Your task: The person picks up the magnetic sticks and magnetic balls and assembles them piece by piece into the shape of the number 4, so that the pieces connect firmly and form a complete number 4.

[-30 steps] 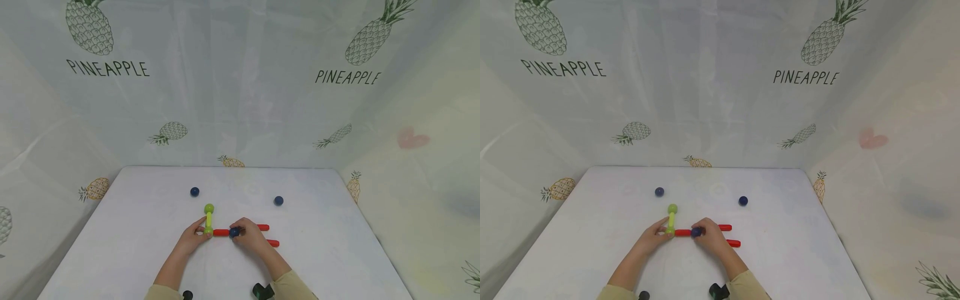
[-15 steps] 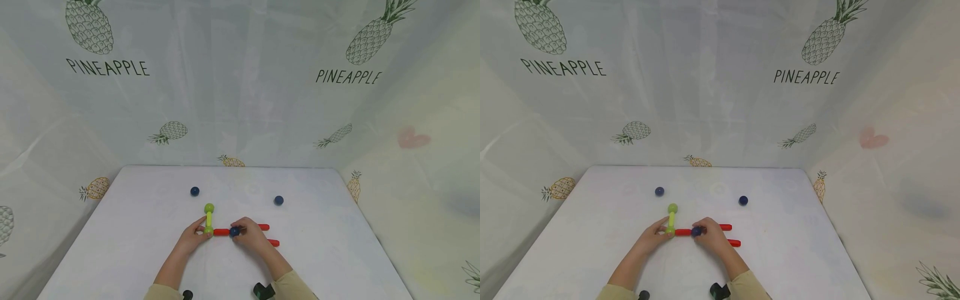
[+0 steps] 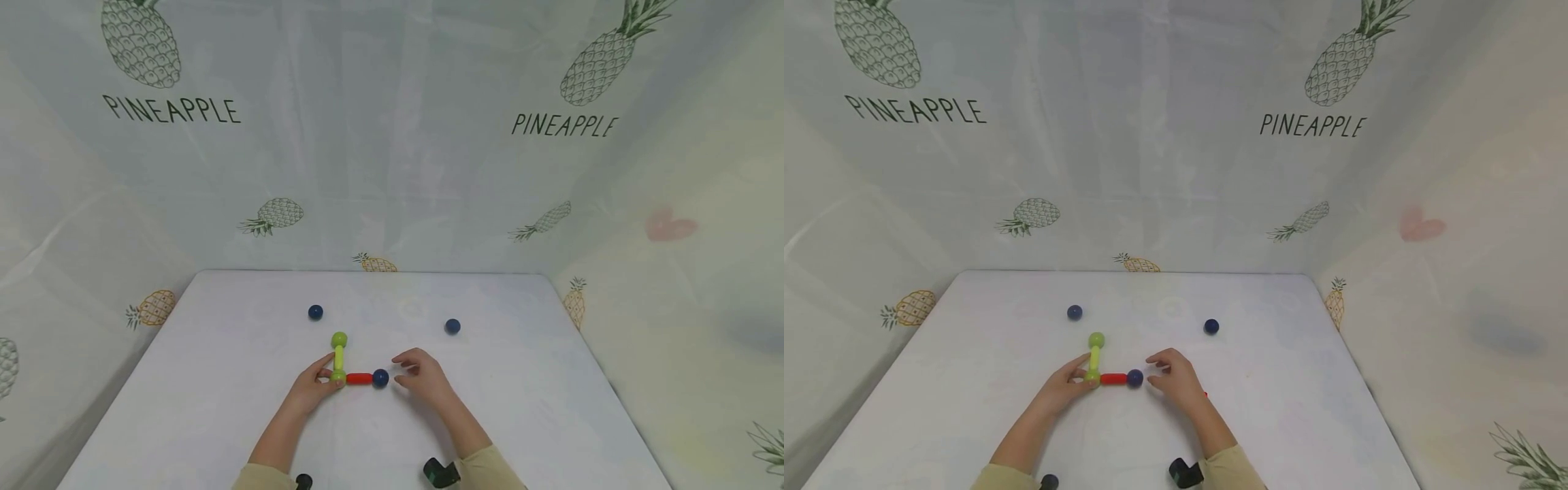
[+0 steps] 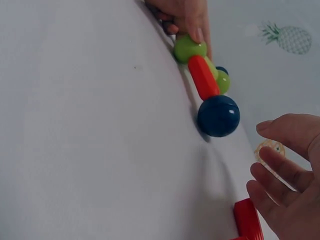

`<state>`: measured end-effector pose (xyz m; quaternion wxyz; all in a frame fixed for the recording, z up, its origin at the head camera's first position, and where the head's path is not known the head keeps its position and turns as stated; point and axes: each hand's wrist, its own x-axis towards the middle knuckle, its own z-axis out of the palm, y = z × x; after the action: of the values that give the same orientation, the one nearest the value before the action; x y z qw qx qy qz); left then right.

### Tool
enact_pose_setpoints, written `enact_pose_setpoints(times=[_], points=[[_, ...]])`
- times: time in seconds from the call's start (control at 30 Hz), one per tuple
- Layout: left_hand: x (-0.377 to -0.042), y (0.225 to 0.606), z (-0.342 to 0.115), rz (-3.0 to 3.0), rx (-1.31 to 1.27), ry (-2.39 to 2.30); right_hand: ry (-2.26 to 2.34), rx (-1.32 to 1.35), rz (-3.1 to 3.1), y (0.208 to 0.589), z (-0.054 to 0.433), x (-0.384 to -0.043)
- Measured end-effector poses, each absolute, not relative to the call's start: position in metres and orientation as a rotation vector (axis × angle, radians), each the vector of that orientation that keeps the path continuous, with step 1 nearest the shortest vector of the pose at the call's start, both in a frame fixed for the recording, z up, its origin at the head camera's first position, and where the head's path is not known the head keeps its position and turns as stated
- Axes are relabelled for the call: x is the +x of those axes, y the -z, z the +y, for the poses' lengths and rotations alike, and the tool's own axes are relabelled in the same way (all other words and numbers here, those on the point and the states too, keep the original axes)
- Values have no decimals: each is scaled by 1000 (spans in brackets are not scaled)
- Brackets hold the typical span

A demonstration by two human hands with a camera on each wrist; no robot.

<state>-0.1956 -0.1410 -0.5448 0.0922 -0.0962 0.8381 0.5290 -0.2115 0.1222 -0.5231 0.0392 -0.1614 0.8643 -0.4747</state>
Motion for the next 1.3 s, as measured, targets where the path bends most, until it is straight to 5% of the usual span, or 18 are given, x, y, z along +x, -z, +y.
enact_pose_setpoints(times=[1.3], points=[[-194,541,-140,2466,-359,-1552,1247,-101,2738,520,157,-217]])
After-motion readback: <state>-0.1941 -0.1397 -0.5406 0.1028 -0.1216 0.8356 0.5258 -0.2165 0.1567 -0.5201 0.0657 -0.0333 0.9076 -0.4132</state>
